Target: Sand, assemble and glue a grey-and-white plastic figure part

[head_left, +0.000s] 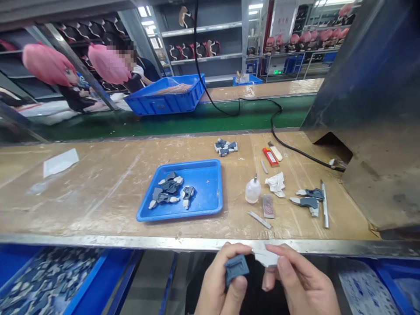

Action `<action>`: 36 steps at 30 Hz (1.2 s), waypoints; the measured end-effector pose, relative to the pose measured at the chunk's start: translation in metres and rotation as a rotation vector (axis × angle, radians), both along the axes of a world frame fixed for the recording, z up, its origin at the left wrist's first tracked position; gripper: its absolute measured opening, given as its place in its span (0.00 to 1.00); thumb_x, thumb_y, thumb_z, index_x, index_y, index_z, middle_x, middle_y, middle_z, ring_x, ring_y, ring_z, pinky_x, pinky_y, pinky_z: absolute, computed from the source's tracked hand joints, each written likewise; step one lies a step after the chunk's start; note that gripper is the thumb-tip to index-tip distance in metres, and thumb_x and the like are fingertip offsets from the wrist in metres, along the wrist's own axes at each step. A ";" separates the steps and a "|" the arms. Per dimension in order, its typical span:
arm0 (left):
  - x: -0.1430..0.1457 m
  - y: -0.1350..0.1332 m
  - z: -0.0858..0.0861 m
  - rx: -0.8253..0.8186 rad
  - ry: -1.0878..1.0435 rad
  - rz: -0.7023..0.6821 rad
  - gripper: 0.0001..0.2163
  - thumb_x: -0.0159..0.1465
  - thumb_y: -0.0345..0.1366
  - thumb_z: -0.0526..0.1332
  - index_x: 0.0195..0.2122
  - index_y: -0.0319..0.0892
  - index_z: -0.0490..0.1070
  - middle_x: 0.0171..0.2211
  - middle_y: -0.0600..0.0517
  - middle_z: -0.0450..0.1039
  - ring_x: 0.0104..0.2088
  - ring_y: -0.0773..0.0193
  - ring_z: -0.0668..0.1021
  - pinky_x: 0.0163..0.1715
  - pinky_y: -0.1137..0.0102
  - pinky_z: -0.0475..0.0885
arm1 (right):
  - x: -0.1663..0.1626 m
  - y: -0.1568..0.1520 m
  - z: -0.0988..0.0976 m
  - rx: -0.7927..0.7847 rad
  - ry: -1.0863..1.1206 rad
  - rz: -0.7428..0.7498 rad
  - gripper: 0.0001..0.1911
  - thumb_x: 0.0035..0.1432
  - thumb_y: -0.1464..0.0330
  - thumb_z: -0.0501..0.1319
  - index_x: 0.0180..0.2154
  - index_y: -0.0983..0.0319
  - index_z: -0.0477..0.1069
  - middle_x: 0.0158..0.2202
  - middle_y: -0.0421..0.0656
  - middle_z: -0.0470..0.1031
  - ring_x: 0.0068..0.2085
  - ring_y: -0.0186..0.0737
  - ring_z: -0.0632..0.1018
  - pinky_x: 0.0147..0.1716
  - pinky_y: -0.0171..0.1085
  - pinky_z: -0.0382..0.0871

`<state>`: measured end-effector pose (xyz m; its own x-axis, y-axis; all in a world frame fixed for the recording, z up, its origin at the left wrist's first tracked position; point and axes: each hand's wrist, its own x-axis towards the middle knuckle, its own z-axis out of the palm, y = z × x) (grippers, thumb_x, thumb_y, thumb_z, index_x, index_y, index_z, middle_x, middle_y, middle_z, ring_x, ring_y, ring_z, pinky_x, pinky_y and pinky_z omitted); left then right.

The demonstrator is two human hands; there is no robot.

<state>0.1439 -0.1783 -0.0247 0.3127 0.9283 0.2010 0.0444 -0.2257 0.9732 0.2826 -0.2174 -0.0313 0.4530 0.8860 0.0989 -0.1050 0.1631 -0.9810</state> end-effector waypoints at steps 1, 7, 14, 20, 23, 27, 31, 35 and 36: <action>0.000 -0.001 -0.002 -0.053 -0.010 0.013 0.17 0.71 0.53 0.53 0.49 0.47 0.69 0.29 0.53 0.63 0.27 0.65 0.66 0.29 0.71 0.61 | 0.004 0.002 -0.002 0.007 0.001 0.032 0.11 0.65 0.62 0.62 0.43 0.59 0.81 0.21 0.39 0.75 0.23 0.35 0.79 0.27 0.29 0.77; -0.005 0.001 -0.013 -0.241 -0.049 0.050 0.23 0.65 0.60 0.58 0.48 0.46 0.69 0.25 0.55 0.56 0.25 0.67 0.58 0.25 0.70 0.54 | 0.026 0.017 -0.008 0.176 -0.586 -0.030 0.11 0.62 0.74 0.63 0.45 0.59 0.79 0.38 0.45 0.82 0.37 0.39 0.83 0.38 0.30 0.79; -0.012 0.007 -0.026 -0.405 -0.189 0.000 0.27 0.66 0.64 0.48 0.47 0.47 0.69 0.23 0.56 0.55 0.23 0.68 0.54 0.26 0.69 0.52 | 0.028 0.029 -0.008 0.201 -0.695 -0.007 0.10 0.65 0.76 0.59 0.44 0.61 0.77 0.36 0.43 0.79 0.37 0.37 0.80 0.37 0.31 0.76; -0.010 0.002 -0.007 -0.244 -0.161 0.014 0.16 0.69 0.54 0.55 0.48 0.49 0.66 0.29 0.54 0.64 0.28 0.67 0.64 0.30 0.73 0.60 | 0.020 0.046 -0.027 0.240 -0.984 0.057 0.15 0.65 0.81 0.56 0.48 0.62 0.74 0.40 0.47 0.77 0.42 0.42 0.77 0.42 0.42 0.74; -0.008 -0.001 0.000 -0.166 -0.171 0.008 0.13 0.70 0.51 0.57 0.48 0.51 0.65 0.34 0.54 0.70 0.33 0.66 0.71 0.38 0.74 0.66 | 0.019 0.049 -0.030 0.205 -1.065 0.043 0.15 0.63 0.82 0.57 0.47 0.62 0.75 0.44 0.49 0.74 0.45 0.45 0.75 0.44 0.46 0.73; -0.011 0.004 -0.007 -0.023 -0.170 0.039 0.15 0.66 0.51 0.63 0.47 0.50 0.68 0.40 0.53 0.71 0.42 0.63 0.74 0.47 0.72 0.68 | 0.019 0.039 -0.016 0.309 -0.937 -0.012 0.11 0.64 0.78 0.60 0.46 0.63 0.73 0.45 0.49 0.73 0.46 0.43 0.75 0.46 0.42 0.71; -0.013 0.014 -0.017 0.226 -0.136 0.022 0.21 0.55 0.55 0.70 0.42 0.48 0.73 0.41 0.53 0.69 0.46 0.62 0.73 0.49 0.71 0.69 | 0.013 0.025 0.004 0.251 -0.543 0.297 0.10 0.67 0.60 0.60 0.43 0.59 0.74 0.36 0.42 0.76 0.38 0.36 0.78 0.38 0.32 0.74; -0.006 0.014 -0.016 0.333 -0.124 0.034 0.17 0.58 0.50 0.71 0.41 0.45 0.73 0.40 0.53 0.68 0.47 0.61 0.71 0.52 0.68 0.68 | 0.005 0.020 0.013 0.085 -0.206 0.615 0.28 0.59 0.42 0.58 0.39 0.60 0.76 0.32 0.43 0.75 0.33 0.38 0.77 0.33 0.33 0.72; -0.005 0.013 -0.016 0.352 -0.130 0.034 0.17 0.58 0.48 0.71 0.41 0.44 0.73 0.40 0.53 0.68 0.47 0.61 0.71 0.50 0.68 0.69 | 0.004 0.019 0.013 0.048 -0.170 0.655 0.29 0.59 0.41 0.58 0.38 0.61 0.76 0.32 0.44 0.75 0.34 0.39 0.77 0.33 0.34 0.72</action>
<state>0.1392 -0.1651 -0.0405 0.2338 0.8047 0.5458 -0.0609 -0.5481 0.8342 0.2864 -0.1980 -0.0187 -0.2013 0.9651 0.1675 -0.0418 0.1624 -0.9858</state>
